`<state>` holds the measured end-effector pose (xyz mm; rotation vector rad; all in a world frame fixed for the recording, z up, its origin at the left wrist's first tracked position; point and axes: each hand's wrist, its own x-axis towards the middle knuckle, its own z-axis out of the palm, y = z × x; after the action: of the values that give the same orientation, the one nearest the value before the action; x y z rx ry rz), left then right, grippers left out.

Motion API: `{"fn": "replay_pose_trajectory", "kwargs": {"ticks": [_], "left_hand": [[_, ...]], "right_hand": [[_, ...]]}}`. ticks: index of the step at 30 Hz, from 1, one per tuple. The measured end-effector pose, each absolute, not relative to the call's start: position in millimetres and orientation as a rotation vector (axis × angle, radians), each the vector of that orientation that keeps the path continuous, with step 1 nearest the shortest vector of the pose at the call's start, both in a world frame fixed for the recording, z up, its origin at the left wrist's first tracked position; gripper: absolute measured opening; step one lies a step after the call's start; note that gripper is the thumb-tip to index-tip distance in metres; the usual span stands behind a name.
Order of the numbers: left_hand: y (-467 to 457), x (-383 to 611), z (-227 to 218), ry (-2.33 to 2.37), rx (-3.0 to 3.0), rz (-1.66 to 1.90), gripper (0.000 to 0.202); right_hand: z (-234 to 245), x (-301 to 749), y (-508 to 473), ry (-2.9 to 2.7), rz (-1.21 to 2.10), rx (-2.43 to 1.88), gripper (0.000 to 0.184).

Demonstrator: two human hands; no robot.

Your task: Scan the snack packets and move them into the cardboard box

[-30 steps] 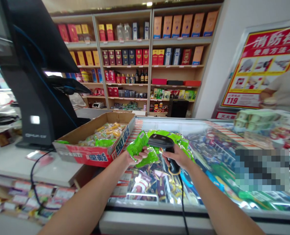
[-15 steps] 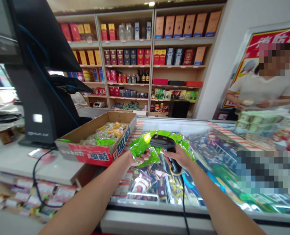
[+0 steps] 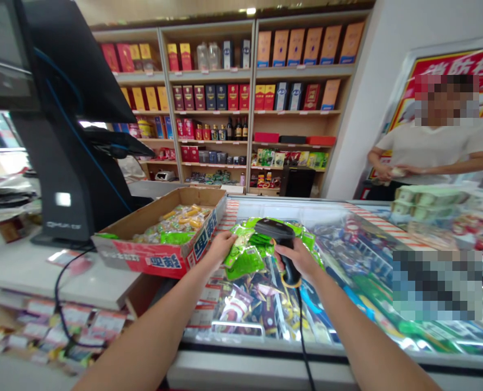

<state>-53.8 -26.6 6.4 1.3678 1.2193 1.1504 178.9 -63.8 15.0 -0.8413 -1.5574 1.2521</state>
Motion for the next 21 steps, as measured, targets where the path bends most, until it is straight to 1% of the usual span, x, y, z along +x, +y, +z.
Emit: {"fn": "replay_pose_trajectory", "kwargs": {"ticks": [2,4,6,9,12,14,16,19,21], "left_hand": [[-21,-54,4,1.442,1.639,1.267,0.028],[-19,-52,3,1.552,1.803,1.237,0.028],[-22,-49,2,1.556,1.862,1.240,0.025],[-34,-41,7,1.439,1.914,1.396,0.019],[-53,-44,31,1.286,1.972,1.512,0.014],[-63,-59,58,1.329,2.001,1.512,0.008],[-63,-87,89,1.550,2.061,1.413,0.003],[-43,-142,123,1.861,2.223,1.030,0.004],[-25,-177,129,1.948,2.235,0.723,0.007]], "right_hand": [[17,179,-64,-1.486,1.230,-0.856,0.032],[18,179,-65,-1.441,1.219,-0.855,0.032],[18,180,-65,-1.426,1.216,-0.849,0.032],[17,181,-64,-1.421,1.213,-0.853,0.033],[17,180,-64,-1.424,1.215,-0.861,0.033],[17,180,-64,-1.425,1.215,-0.861,0.033],[17,179,-65,-1.430,1.212,-0.856,0.032],[18,179,-65,-1.463,1.202,-0.845,0.031],[18,178,-65,-1.483,1.196,-0.844,0.030]]}}
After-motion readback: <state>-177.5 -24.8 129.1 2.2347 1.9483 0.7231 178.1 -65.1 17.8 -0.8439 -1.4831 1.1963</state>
